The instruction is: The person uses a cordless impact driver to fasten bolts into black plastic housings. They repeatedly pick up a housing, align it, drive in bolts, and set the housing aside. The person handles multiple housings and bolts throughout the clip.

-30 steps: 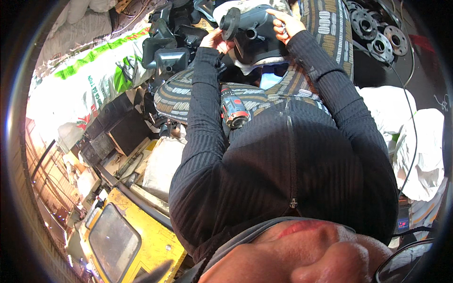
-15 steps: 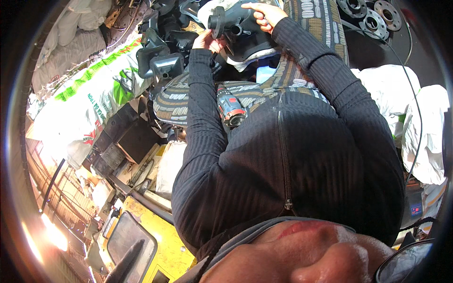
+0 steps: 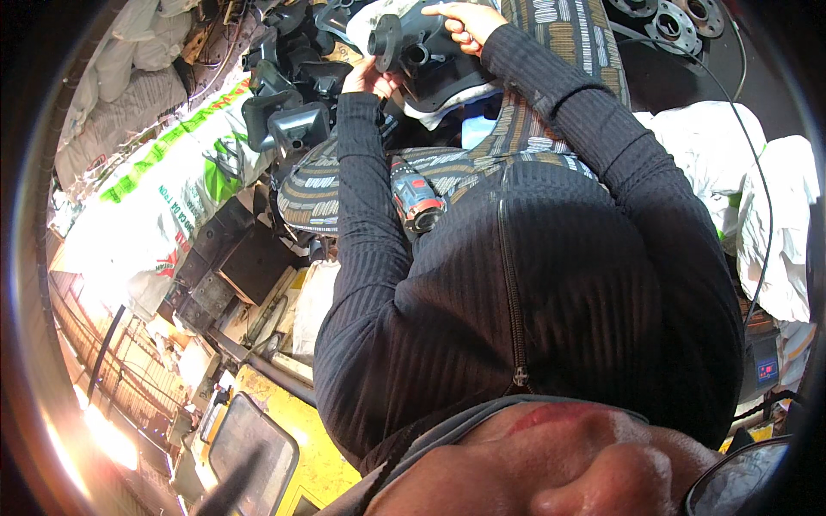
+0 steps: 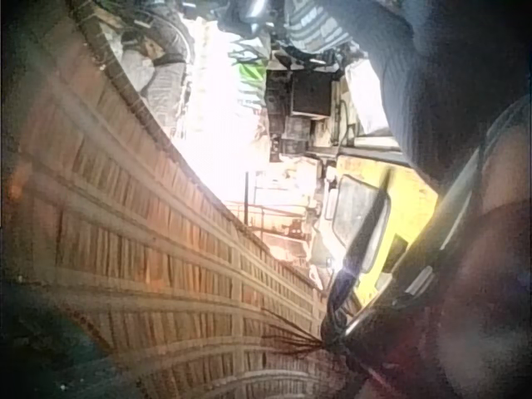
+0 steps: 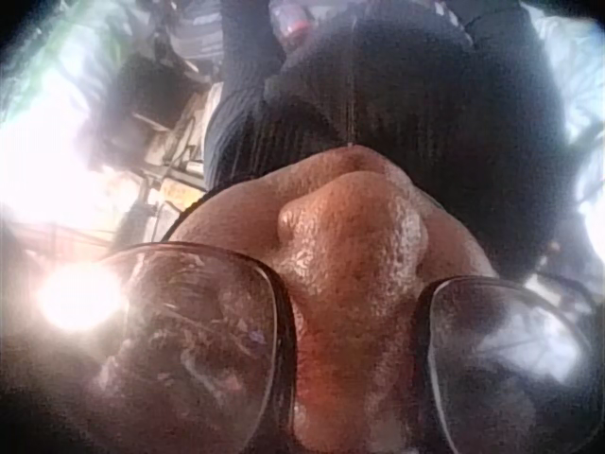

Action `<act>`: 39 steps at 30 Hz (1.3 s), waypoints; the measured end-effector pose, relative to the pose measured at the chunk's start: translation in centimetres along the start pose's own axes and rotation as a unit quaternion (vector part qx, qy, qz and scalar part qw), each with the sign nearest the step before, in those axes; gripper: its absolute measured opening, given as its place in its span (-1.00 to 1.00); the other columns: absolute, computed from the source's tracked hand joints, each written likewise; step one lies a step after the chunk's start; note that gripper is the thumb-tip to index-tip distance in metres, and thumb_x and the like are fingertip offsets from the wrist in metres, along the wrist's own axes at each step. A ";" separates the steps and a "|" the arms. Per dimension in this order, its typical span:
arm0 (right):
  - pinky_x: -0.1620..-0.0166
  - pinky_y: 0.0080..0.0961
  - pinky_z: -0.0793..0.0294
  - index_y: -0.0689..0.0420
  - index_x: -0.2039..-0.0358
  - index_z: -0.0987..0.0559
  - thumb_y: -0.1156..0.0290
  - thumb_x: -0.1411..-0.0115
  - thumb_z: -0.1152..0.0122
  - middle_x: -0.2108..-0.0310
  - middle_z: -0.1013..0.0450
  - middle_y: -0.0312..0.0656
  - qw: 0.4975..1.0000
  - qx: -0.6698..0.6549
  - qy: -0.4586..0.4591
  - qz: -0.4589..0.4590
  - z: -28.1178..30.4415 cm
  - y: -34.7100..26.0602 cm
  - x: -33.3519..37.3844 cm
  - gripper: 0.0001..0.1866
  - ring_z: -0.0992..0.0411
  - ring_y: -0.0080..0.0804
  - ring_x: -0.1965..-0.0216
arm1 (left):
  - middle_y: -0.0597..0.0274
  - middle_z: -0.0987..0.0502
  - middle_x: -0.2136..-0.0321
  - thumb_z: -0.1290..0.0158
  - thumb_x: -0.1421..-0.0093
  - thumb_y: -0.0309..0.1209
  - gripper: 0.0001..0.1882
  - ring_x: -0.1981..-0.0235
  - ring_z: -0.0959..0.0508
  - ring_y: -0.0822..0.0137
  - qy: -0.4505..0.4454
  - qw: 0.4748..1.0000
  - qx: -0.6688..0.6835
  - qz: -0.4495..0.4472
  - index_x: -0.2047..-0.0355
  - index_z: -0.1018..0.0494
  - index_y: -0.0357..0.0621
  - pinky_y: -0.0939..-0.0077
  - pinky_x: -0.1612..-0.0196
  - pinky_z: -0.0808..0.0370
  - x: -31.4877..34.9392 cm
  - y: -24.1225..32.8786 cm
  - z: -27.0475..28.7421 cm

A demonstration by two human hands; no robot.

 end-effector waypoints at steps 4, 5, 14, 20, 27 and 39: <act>0.79 -0.64 0.08 -0.05 0.27 -0.61 0.23 -0.19 -0.03 0.76 -0.18 -0.46 0.999 0.005 0.032 0.006 -0.4 -0.4 0.5 -0.78 -0.02 -0.62 0.83 | 0.22 -0.38 0.45 -0.10 -0.09 -0.24 -0.64 0.37 -0.38 0.30 -0.065 0.997 0.017 -0.037 0.29 -0.37 -0.32 0.39 0.26 -0.33 0.4 -0.4 -1.2; 0.79 -0.64 0.09 -0.04 0.28 -0.61 0.23 -0.18 -0.03 0.76 -0.17 -0.46 0.998 0.029 0.049 0.002 -0.5 -0.4 0.6 -0.78 -0.02 -0.62 0.83 | 0.07 -0.44 0.40 -0.07 -0.11 -0.25 -0.65 0.36 -0.43 0.17 -0.104 0.993 0.059 0.006 0.24 -0.40 -0.30 0.27 0.25 -0.39 0.4 -0.7 -1.6; 0.79 -0.63 0.09 0.00 0.35 -0.61 0.27 -0.16 -0.09 0.76 -0.19 -0.44 0.999 -0.030 0.011 0.017 -0.3 -0.1 -0.1 -0.83 -0.04 -0.61 0.83 | -0.05 -0.52 0.37 -0.03 -0.15 -0.24 -0.64 0.42 -0.49 0.08 -0.051 0.999 0.003 0.018 0.17 -0.41 -0.29 0.17 0.30 -0.48 0.1 -0.3 -0.6; 0.77 -0.65 0.07 -0.01 0.25 -0.61 0.26 -0.20 -0.02 0.73 -0.19 -0.44 1.000 0.010 0.029 0.009 -0.2 -0.2 -0.3 -0.77 -0.03 -0.61 0.81 | 0.01 -0.53 0.34 -0.08 -0.14 -0.23 -0.61 0.33 -0.53 0.09 0.002 0.998 -0.059 0.009 0.13 -0.41 -0.26 0.07 0.17 -0.50 -0.1 0.2 -0.2; 0.79 -0.64 0.08 -0.03 0.32 -0.61 0.28 -0.14 -0.13 0.77 -0.19 -0.44 1.000 -0.007 0.028 0.007 -0.3 -0.2 0.0 -0.85 -0.03 -0.62 0.84 | -0.08 -0.52 0.30 -0.03 -0.18 -0.23 -0.60 0.39 -0.53 0.06 -0.030 0.998 -0.035 0.035 0.11 -0.39 -0.30 0.16 0.29 -0.51 0.1 0.5 0.7; 0.81 -0.63 0.10 -0.05 0.49 -0.55 0.28 -0.08 -0.23 0.79 -0.19 -0.45 0.999 -0.004 0.036 0.007 -0.9 -0.6 0.8 -0.92 -0.03 -0.62 0.86 | -0.12 -0.53 0.38 -0.05 -0.13 -0.26 -0.63 0.41 -0.51 0.05 -0.054 0.997 -0.001 0.061 0.18 -0.40 -0.32 0.15 0.29 -0.48 -0.4 0.1 0.1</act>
Point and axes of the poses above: each hand's wrist, its own x-axis away from the middle knuckle, its own z-axis out of the back of the hand, y = z × x, the point moved 4 cm from there along -x, towards the middle knuckle
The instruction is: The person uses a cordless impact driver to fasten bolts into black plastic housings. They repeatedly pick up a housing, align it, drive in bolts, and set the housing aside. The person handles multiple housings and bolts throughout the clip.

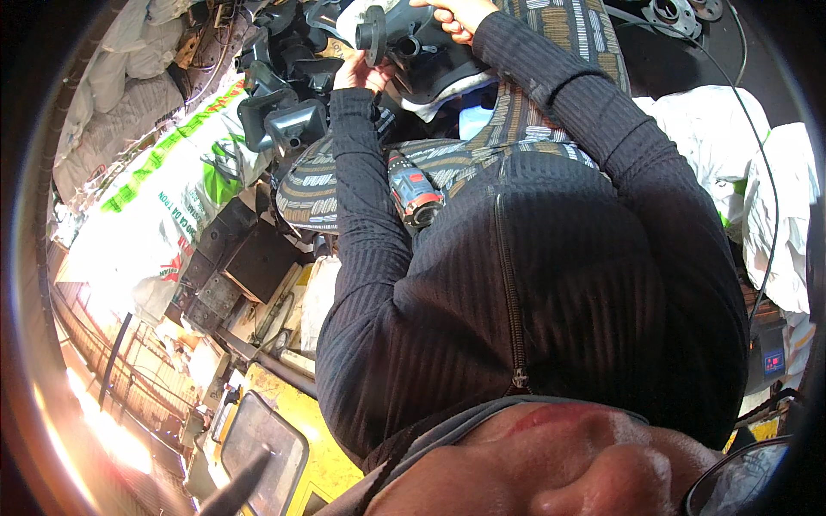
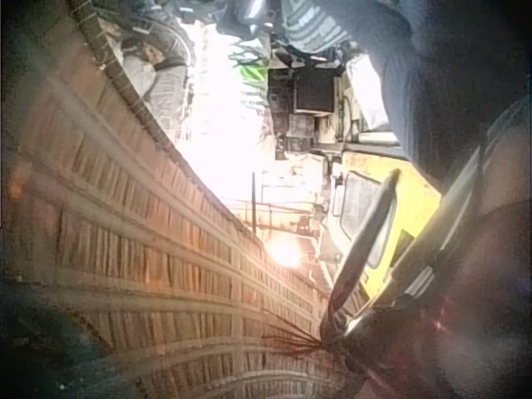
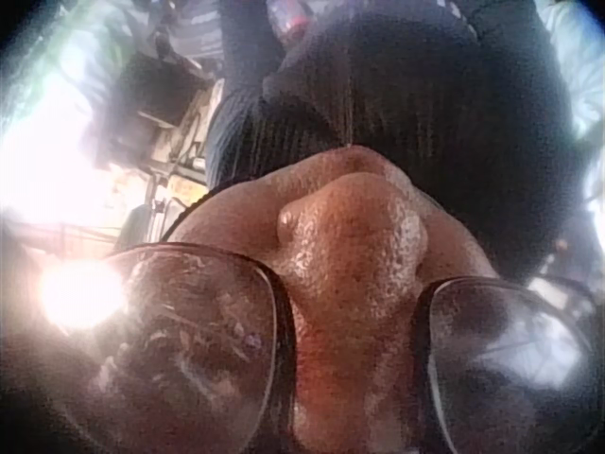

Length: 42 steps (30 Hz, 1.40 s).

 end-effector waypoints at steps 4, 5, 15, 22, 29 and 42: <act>0.81 -0.62 0.10 -0.06 0.49 -0.54 0.27 -0.08 -0.23 0.79 -0.19 -0.45 1.000 -0.004 0.010 0.005 -0.1 0.0 -0.1 -0.91 -0.04 -0.61 0.86 | -0.14 -0.54 0.38 -0.04 -0.14 -0.20 -0.59 0.44 -0.56 0.07 0.051 0.994 -0.098 0.010 0.17 -0.40 -0.34 0.26 0.44 -0.52 0.3 0.1 0.1; 0.81 -0.62 0.10 -0.06 0.49 -0.54 0.27 -0.08 -0.23 0.79 -0.19 -0.45 1.000 -0.005 0.012 0.005 -0.2 0.1 -0.1 -0.91 -0.04 -0.61 0.86 | -0.15 -0.54 0.39 -0.04 -0.14 -0.19 -0.57 0.45 -0.57 0.07 0.075 0.992 -0.100 -0.018 0.17 -0.40 -0.34 0.30 0.49 -0.52 0.4 0.2 0.1; 0.75 -0.58 -0.08 -0.03 0.44 -0.56 0.23 -0.09 -0.23 0.76 -0.28 -0.38 0.993 0.104 0.054 0.026 0.6 0.1 -0.5 -0.87 -0.17 -0.56 0.81 | 0.14 -0.56 0.28 -0.08 -0.15 -0.28 -0.67 0.35 -0.54 0.26 0.094 0.962 -0.219 -0.135 0.14 -0.43 -0.21 0.40 0.34 -0.46 0.8 0.9 -3.2; 0.41 -0.51 -0.37 0.13 0.41 -0.61 -0.09 -0.08 -0.19 0.64 -0.38 -0.31 0.766 0.564 0.074 0.301 -0.7 -0.1 0.8 -0.53 -0.31 -0.53 0.58 | 0.41 -0.49 0.47 -0.19 -0.11 -0.41 -0.74 0.58 -0.38 0.55 0.204 0.914 -0.301 -0.179 0.20 -0.47 -0.20 0.59 0.49 -0.35 0.9 0.7 -4.1; 0.39 -0.42 -0.37 0.15 0.60 -0.56 -0.22 0.00 -0.18 0.65 -0.44 -0.17 0.769 0.589 0.062 0.240 -0.9 -0.1 1.4 -0.41 -0.39 -0.38 0.56 | 0.20 -0.55 0.28 -0.10 -0.20 -0.32 -0.68 0.29 -0.54 0.40 0.201 0.896 -0.267 -0.293 0.15 -0.47 -0.34 0.54 0.20 -0.46 0.0 -0.9 -3.0; 0.41 -0.45 -0.33 0.17 0.61 -0.52 -0.17 -0.03 -0.19 0.65 -0.41 -0.21 0.752 0.612 0.050 0.240 -0.6 -0.1 1.7 -0.44 -0.34 -0.46 0.57 | 0.36 -0.57 0.39 -0.05 -0.22 -0.12 -0.61 0.35 -0.47 0.56 0.309 0.727 -0.497 -0.358 0.23 -0.56 -0.25 0.64 0.23 -0.39 0.8 -1.9 -4.9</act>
Point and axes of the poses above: each hand's wrist, its own x-axis away from the middle knuckle, its own z-axis out of the back of the hand, y = z × x, the point moved 4 cm from there along -x, towards the middle knuckle
